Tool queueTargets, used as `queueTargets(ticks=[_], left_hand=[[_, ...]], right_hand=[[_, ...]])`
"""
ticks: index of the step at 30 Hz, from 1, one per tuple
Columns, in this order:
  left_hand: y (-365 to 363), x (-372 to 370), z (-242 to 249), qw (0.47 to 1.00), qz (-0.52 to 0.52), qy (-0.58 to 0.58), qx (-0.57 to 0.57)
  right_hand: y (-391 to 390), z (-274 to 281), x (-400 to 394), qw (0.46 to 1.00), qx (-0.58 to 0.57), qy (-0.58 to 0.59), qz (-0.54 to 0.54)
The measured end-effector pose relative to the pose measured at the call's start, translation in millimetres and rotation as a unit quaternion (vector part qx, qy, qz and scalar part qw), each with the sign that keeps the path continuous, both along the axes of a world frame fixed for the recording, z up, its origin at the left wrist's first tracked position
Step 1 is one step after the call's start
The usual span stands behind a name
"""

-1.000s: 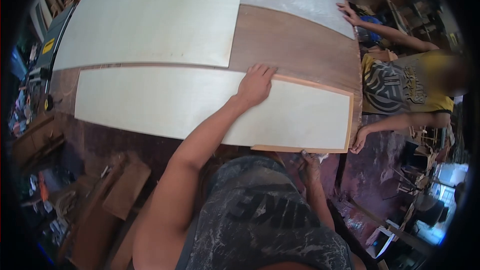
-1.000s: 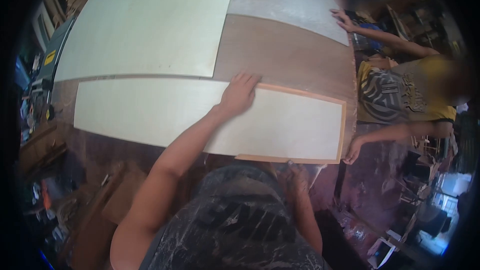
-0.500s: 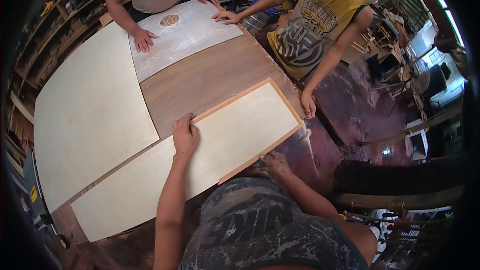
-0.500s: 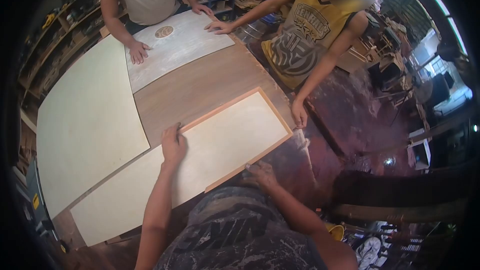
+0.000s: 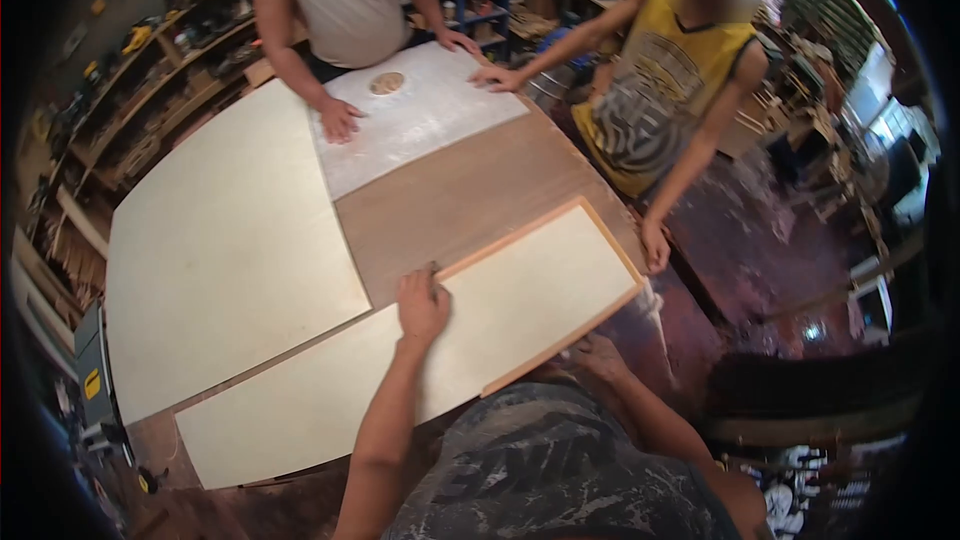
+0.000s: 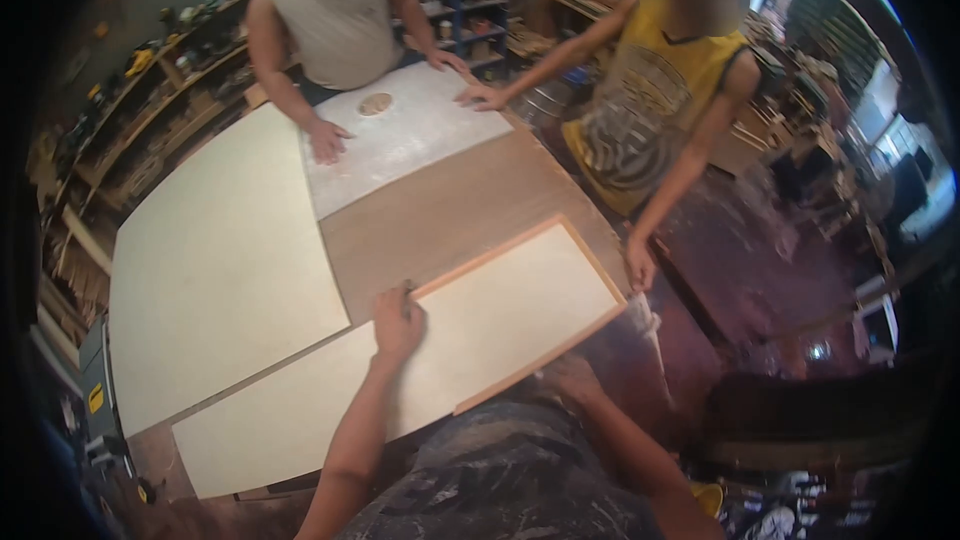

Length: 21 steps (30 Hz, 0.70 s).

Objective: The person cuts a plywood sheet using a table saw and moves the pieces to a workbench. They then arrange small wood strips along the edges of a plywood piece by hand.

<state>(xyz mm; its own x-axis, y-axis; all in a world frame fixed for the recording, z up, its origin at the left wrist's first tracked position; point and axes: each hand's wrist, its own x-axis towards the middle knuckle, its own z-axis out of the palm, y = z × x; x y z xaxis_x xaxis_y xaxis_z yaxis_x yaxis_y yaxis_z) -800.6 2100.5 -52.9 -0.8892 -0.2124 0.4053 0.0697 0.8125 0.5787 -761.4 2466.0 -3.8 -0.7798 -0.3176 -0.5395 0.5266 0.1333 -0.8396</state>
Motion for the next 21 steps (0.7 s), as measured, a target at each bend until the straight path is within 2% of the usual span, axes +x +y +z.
queueTargets(ticks=[1, 3, 5, 6, 9, 12, 15, 17, 19, 21], left_hand=[[1.3, -2.3, 0.3, 1.000, 0.000, -0.009, 0.004], [0.9, 2.6, 4.5, 1.000, 0.004, -0.016, 0.008], [3.5, 3.3, 11.4, 1.000, -0.002, -0.005, 0.008], [5.8, 6.2, 15.6, 1.000, 0.000, 0.006, 0.005], [10.7, 21.5, 36.3, 1.000, -0.009, 0.018, 0.007], [32.3, 60.0, 61.5, 1.000, 0.005, -0.019, -0.004], [59.5, 107.4, 79.3, 0.995, -0.031, -0.095, 0.001], [77.8, 130.9, 79.1, 0.989, -0.027, -0.142, -0.007], [106.8, 155.9, 74.6, 0.979, -0.022, -0.202, -0.029], [128.2, 155.6, 73.3, 0.963, -0.004, -0.259, -0.080]], right_hand=[[-3.0, 19.8, -0.5, 0.999, 0.010, 0.026, 0.026], [17.9, 8.6, -6.3, 0.958, 0.102, 0.199, 0.179], [25.3, 13.2, -18.2, 0.855, 0.301, 0.292, 0.306], [22.1, 35.9, -15.6, 0.820, 0.418, 0.234, 0.314], [68.0, -3.2, -21.7, 0.747, 0.493, 0.344, 0.284], [90.0, 27.1, -46.2, 0.783, 0.417, 0.339, 0.312], [100.9, 40.7, -88.7, 0.781, 0.399, 0.424, 0.226], [96.2, 54.0, -125.9, 0.798, 0.389, 0.421, 0.186], [87.1, 58.5, -159.6, 0.749, 0.354, 0.543, 0.141], [80.5, 46.8, -198.5, 0.770, 0.360, 0.505, 0.153]])
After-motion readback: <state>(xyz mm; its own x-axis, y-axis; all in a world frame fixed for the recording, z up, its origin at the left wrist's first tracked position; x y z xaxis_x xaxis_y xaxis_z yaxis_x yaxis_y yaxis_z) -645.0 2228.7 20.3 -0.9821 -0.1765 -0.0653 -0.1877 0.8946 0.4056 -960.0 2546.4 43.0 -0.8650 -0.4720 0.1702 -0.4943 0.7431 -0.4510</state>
